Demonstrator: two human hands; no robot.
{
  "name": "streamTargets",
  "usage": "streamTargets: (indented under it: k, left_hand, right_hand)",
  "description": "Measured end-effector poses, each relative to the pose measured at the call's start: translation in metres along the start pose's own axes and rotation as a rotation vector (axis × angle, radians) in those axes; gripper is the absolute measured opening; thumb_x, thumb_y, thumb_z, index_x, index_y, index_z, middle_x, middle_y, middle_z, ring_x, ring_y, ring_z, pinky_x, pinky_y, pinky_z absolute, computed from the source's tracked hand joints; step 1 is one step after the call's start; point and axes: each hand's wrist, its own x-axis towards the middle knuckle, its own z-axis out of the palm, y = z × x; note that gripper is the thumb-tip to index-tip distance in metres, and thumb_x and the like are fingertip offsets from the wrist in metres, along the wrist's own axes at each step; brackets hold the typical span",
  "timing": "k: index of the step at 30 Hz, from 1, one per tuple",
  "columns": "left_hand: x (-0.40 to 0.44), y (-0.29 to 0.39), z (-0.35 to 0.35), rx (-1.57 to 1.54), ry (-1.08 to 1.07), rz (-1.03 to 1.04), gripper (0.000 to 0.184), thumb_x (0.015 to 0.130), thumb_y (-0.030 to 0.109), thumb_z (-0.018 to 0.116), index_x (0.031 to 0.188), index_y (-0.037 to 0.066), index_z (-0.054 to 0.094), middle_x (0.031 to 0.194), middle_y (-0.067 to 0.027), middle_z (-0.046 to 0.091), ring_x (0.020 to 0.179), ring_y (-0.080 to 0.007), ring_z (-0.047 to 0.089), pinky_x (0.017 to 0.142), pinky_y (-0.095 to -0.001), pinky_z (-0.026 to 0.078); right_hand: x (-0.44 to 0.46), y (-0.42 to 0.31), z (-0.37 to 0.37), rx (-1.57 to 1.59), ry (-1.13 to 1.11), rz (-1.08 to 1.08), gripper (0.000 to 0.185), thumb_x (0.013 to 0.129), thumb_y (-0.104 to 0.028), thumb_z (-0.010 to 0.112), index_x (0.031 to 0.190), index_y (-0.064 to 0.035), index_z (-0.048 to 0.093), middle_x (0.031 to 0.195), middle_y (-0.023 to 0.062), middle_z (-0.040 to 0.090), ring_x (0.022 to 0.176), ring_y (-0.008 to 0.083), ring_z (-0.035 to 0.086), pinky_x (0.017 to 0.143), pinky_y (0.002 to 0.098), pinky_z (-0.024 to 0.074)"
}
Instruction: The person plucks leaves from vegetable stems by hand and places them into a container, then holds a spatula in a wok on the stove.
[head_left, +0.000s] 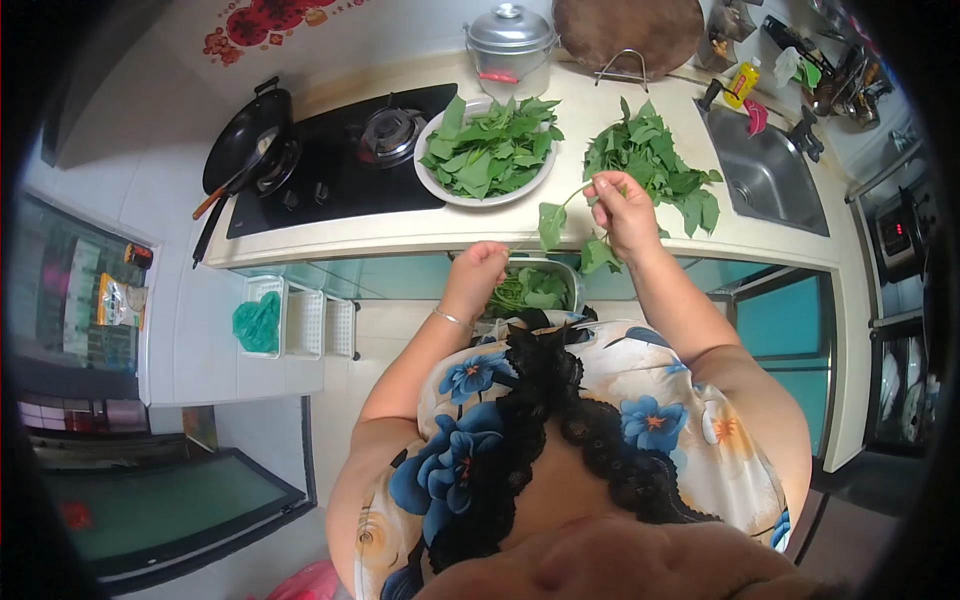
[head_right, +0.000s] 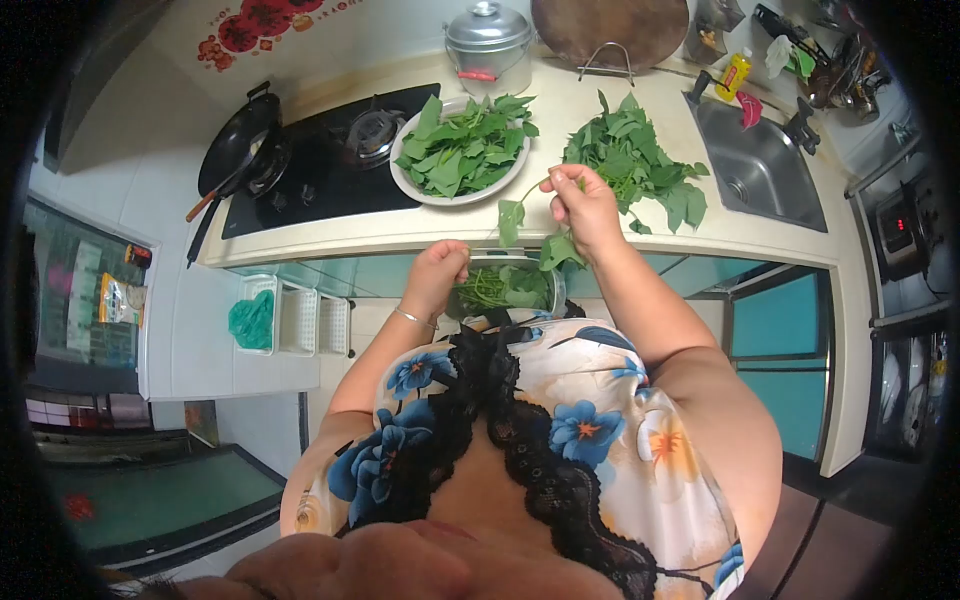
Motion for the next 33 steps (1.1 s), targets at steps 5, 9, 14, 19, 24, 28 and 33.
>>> streamTargets:
  k: [5, 9, 14, 19, 24, 28, 33]
  left_hand:
    - [-0.011, -0.022, -0.012, 0.061, 0.051, -0.028, 0.009, 0.079, 0.010, 0.052, 0.084, 0.003, 0.055, 0.064, 0.0007, 0.051, 0.053, -0.0063, 0.046, 0.050, -0.0188, 0.039]
    - [-0.020, -0.038, -0.019, 0.059, 0.031, -0.072, 0.007, 0.080, 0.011, 0.051, 0.083, 0.004, 0.053, 0.067, -0.0001, 0.053, 0.055, -0.0067, 0.049, 0.051, -0.0190, 0.041]
    - [-0.026, -0.044, -0.026, 0.045, 0.029, -0.089, 0.008, 0.083, 0.011, 0.049, 0.087, 0.004, 0.051, 0.079, -0.0033, 0.058, 0.059, -0.0073, 0.051, 0.053, -0.0192, 0.042]
    - [-0.029, -0.046, -0.028, -0.011, 0.096, -0.109, 0.007, 0.083, 0.010, 0.049, 0.088, 0.005, 0.051, 0.082, -0.0042, 0.059, 0.060, -0.0077, 0.052, 0.054, -0.0192, 0.043]
    - [-0.015, -0.053, -0.031, 0.172, 0.017, 0.077, 0.013, 0.083, 0.009, 0.047, 0.094, 0.004, 0.052, 0.082, -0.0036, 0.058, 0.061, -0.0072, 0.051, 0.055, -0.0188, 0.042]
    - [-0.006, -0.045, -0.025, 0.342, -0.034, 0.167, 0.017, 0.083, 0.009, 0.047, 0.097, 0.002, 0.055, 0.078, -0.0022, 0.057, 0.063, -0.0068, 0.051, 0.056, -0.0197, 0.042]
    - [-0.006, -0.029, -0.020, 0.766, -0.027, 0.462, 0.019, 0.080, 0.013, 0.051, 0.090, 0.002, 0.062, 0.073, -0.0100, 0.059, 0.064, -0.0190, 0.057, 0.060, -0.0283, 0.045]
  right_hand:
    - [0.036, 0.000, 0.012, -0.127, -0.011, -0.200, 0.014, 0.086, -0.014, 0.055, 0.094, -0.0037, 0.053, 0.082, 0.0056, 0.060, 0.052, 0.0059, 0.045, 0.046, 0.0180, 0.0366]
    - [0.088, 0.005, 0.039, -0.524, 0.043, -0.653, 0.021, 0.082, -0.014, 0.058, 0.100, -0.0036, 0.057, 0.088, 0.0057, 0.064, 0.076, 0.0132, 0.059, 0.070, 0.0243, 0.0462]
    - [0.108, 0.019, 0.062, -1.016, 0.000, -0.553, 0.032, 0.082, -0.024, 0.056, 0.110, -0.0094, 0.055, 0.093, 0.0062, 0.063, 0.083, 0.0196, 0.060, 0.075, 0.0282, 0.0456]
    - [0.080, 0.051, 0.042, -0.891, -0.171, -0.322, 0.036, 0.086, -0.031, 0.050, 0.113, -0.0073, 0.052, 0.095, 0.0076, 0.061, 0.079, 0.0180, 0.058, 0.072, 0.0288, 0.0454]
    - [0.040, 0.041, 0.043, -0.236, -0.475, 0.223, 0.056, 0.093, -0.048, 0.021, 0.125, -0.0042, 0.036, 0.090, 0.0051, 0.053, 0.059, 0.0064, 0.041, 0.049, 0.0175, 0.0320]
    - [0.029, 0.047, 0.042, -0.060, -0.524, 0.251, 0.045, 0.095, -0.040, 0.026, 0.117, -0.0045, 0.041, 0.092, 0.0051, 0.053, 0.063, 0.0067, 0.043, 0.046, 0.0159, 0.0298]
    - [0.021, 0.058, 0.029, -0.148, -0.532, 0.273, 0.037, 0.094, -0.033, 0.032, 0.114, -0.0043, 0.042, 0.095, 0.0060, 0.052, 0.067, 0.0079, 0.044, 0.045, 0.0166, 0.0289]
